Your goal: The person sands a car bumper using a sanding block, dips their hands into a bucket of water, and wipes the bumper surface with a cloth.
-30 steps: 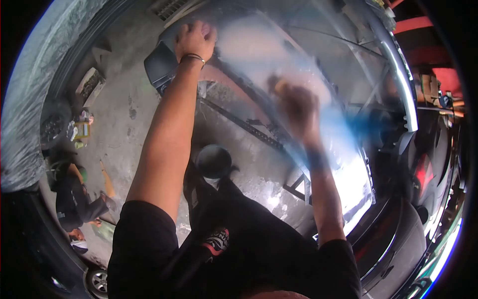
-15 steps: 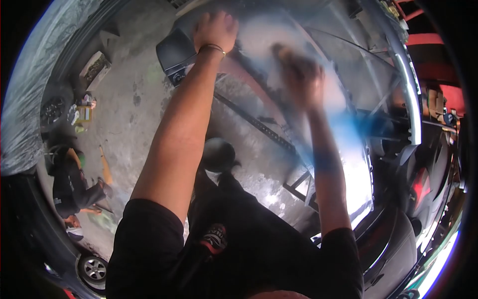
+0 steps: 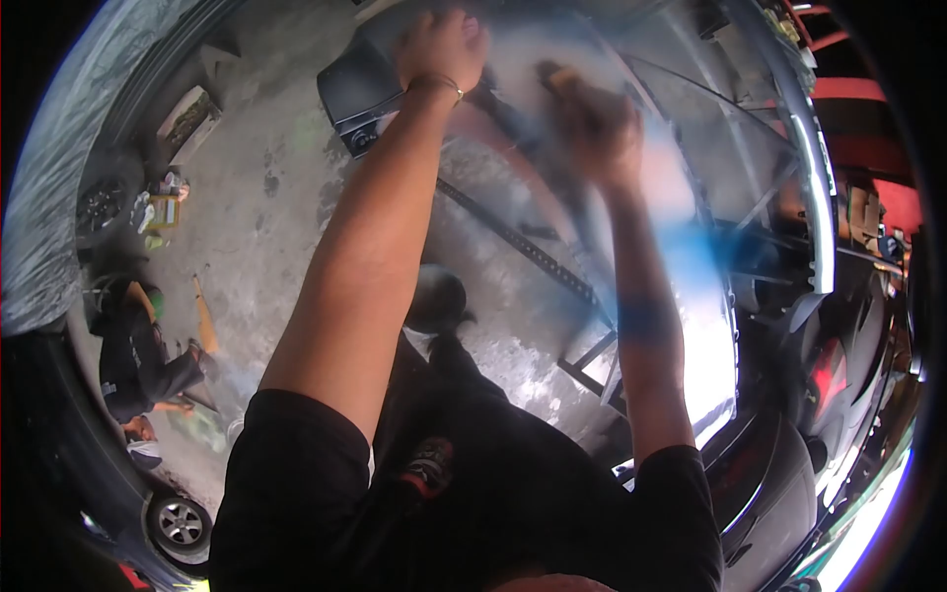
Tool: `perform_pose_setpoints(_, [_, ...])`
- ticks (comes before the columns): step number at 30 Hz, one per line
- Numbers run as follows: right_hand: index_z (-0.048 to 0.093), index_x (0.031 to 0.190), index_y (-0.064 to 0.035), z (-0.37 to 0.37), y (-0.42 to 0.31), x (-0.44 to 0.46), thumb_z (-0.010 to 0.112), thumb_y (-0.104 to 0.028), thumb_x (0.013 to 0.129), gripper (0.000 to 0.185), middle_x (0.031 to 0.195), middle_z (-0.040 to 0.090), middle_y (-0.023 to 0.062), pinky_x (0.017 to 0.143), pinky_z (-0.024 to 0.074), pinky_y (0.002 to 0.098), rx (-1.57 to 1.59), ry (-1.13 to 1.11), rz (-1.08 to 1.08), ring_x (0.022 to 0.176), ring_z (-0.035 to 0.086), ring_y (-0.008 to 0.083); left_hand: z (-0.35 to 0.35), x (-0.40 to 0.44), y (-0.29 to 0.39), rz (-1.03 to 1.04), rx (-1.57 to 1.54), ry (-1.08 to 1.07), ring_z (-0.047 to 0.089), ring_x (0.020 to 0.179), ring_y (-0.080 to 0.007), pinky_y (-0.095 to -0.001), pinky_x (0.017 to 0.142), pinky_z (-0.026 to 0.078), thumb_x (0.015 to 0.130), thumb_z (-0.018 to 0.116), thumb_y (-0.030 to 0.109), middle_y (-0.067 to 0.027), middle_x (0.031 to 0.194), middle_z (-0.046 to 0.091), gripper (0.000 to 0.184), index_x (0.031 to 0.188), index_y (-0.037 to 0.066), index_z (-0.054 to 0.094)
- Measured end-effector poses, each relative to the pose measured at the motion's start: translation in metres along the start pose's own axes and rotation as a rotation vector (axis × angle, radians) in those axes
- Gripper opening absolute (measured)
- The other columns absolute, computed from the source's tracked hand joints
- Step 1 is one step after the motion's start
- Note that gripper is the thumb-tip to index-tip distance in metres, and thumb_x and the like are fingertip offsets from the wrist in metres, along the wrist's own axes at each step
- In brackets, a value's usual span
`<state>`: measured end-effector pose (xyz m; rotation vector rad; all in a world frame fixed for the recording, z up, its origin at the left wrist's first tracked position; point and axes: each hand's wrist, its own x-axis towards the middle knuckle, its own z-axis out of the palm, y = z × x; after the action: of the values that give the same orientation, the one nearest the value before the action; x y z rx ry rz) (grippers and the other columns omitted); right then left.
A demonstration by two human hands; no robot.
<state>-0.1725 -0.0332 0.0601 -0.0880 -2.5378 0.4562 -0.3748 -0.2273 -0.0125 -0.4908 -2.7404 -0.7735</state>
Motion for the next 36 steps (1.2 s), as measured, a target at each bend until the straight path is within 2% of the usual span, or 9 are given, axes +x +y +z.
perform_pose_setpoints(2, [0.082, 0.118, -0.0015, -0.033, -0.053, -0.009, 0.081, -0.010, 0.090, 0.029, 0.083, 0.077, 0.0194, 0.081, 0.0630, 0.0434, 0.201, -0.121, 0.049, 0.081, 0.078, 0.0372, -0.023, -0.005, 0.015, -0.076, -0.135, 0.015, 0.073, 0.121, -0.0288, -0.0457, 0.103, 0.057, 0.105, 0.064, 0.049, 0.0005, 0.132, 0.078, 0.047, 0.136, 0.014, 0.062])
perform_pose_setpoints(6, [0.083, 0.120, -0.0062, -0.037, -0.063, -0.023, 0.082, -0.014, 0.092, 0.029, 0.099, 0.079, 0.0195, 0.084, 0.0625, 0.0454, -0.028, -0.092, -0.106, 0.088, 0.078, 0.0381, 0.004, -0.001, 0.005, -0.092, -0.212, 0.081, 0.065, 0.119, -0.0291, -0.0472, 0.109, 0.047, 0.098, 0.066, 0.047, -0.0063, 0.113, 0.075, 0.032, 0.111, 0.019, 0.075])
perform_pose_setpoints(9, [0.082, 0.116, -0.0056, -0.002, -0.033, 0.000, 0.083, -0.015, 0.092, 0.026, 0.114, 0.078, 0.0212, 0.091, 0.0595, 0.0477, 0.046, 0.042, -0.005, 0.103, 0.075, 0.0398, 0.000, -0.002, 0.003, -0.018, -0.308, 0.105, 0.065, 0.117, -0.0309, -0.0469, 0.108, 0.048, 0.098, 0.066, 0.046, -0.0080, 0.112, 0.075, 0.031, 0.112, 0.019, 0.075])
perform_pose_setpoints(13, [0.082, 0.119, -0.0056, -0.047, -0.089, 0.007, 0.085, -0.016, 0.090, 0.031, 0.113, 0.079, 0.0208, 0.091, 0.0605, 0.0483, 0.014, -0.252, 0.137, 0.102, 0.076, 0.0399, -0.006, -0.002, 0.008, -0.012, -0.250, 0.138, 0.066, 0.116, -0.0335, -0.0483, 0.105, 0.050, 0.098, 0.068, 0.044, -0.0098, 0.113, 0.074, 0.029, 0.112, 0.019, 0.075])
perform_pose_setpoints(17, [0.083, 0.115, -0.0045, -0.030, -0.070, -0.006, 0.084, -0.013, 0.089, 0.027, 0.111, 0.080, 0.0201, 0.090, 0.0612, 0.0487, -0.031, -0.134, -0.101, 0.099, 0.076, 0.0373, 0.005, -0.002, 0.002, -0.064, -0.214, 0.151, 0.066, 0.115, -0.0364, -0.0505, 0.102, 0.052, 0.098, 0.069, 0.042, -0.0105, 0.112, 0.073, 0.026, 0.112, 0.020, 0.075])
perform_pose_setpoints(20, [0.080, 0.129, -0.0049, 0.019, -0.009, 0.015, 0.078, -0.023, 0.095, 0.038, 0.116, 0.074, 0.0172, 0.103, 0.0490, 0.0508, 0.108, -0.042, -0.038, 0.114, 0.065, 0.0355, 0.001, -0.002, 0.003, -0.103, -0.242, 0.121, 0.067, 0.113, -0.0402, -0.0527, 0.099, 0.054, 0.098, 0.069, 0.040, -0.0128, 0.111, 0.072, 0.023, 0.110, 0.021, 0.076])
perform_pose_setpoints(25, [0.081, 0.122, -0.0060, -0.015, -0.072, 0.010, 0.083, -0.024, 0.092, 0.035, 0.111, 0.080, 0.0179, 0.095, 0.0569, 0.0505, -0.100, -0.214, -0.019, 0.102, 0.075, 0.0354, -0.005, 0.000, 0.004, -0.052, -0.238, 0.176, 0.067, 0.110, -0.0410, -0.0528, 0.098, 0.054, 0.098, 0.069, 0.036, -0.0140, 0.112, 0.072, 0.021, 0.107, 0.019, 0.075])
perform_pose_setpoints(29, [0.080, 0.127, -0.0073, 0.020, -0.030, 0.009, 0.080, -0.024, 0.094, 0.037, 0.113, 0.079, 0.0168, 0.098, 0.0549, 0.0516, -0.063, -0.030, -0.157, 0.105, 0.073, 0.0367, -0.009, -0.005, 0.008, -0.075, -0.171, 0.188, 0.068, 0.109, -0.0399, -0.0519, 0.098, 0.053, 0.097, 0.071, 0.034, -0.0134, 0.111, 0.073, 0.019, 0.106, 0.017, 0.075])
perform_pose_setpoints(36, [0.073, 0.145, -0.0281, 0.022, -0.047, 0.024, 0.073, -0.024, 0.098, 0.048, 0.113, 0.077, 0.0156, 0.094, 0.0554, 0.0528, -0.195, -0.052, -0.275, 0.107, 0.070, 0.0354, -0.025, -0.003, 0.007, -0.055, -0.229, 0.244, 0.070, 0.108, -0.0352, -0.0500, 0.098, 0.054, 0.094, 0.074, 0.031, -0.0100, 0.106, 0.076, 0.019, 0.105, 0.016, 0.076])
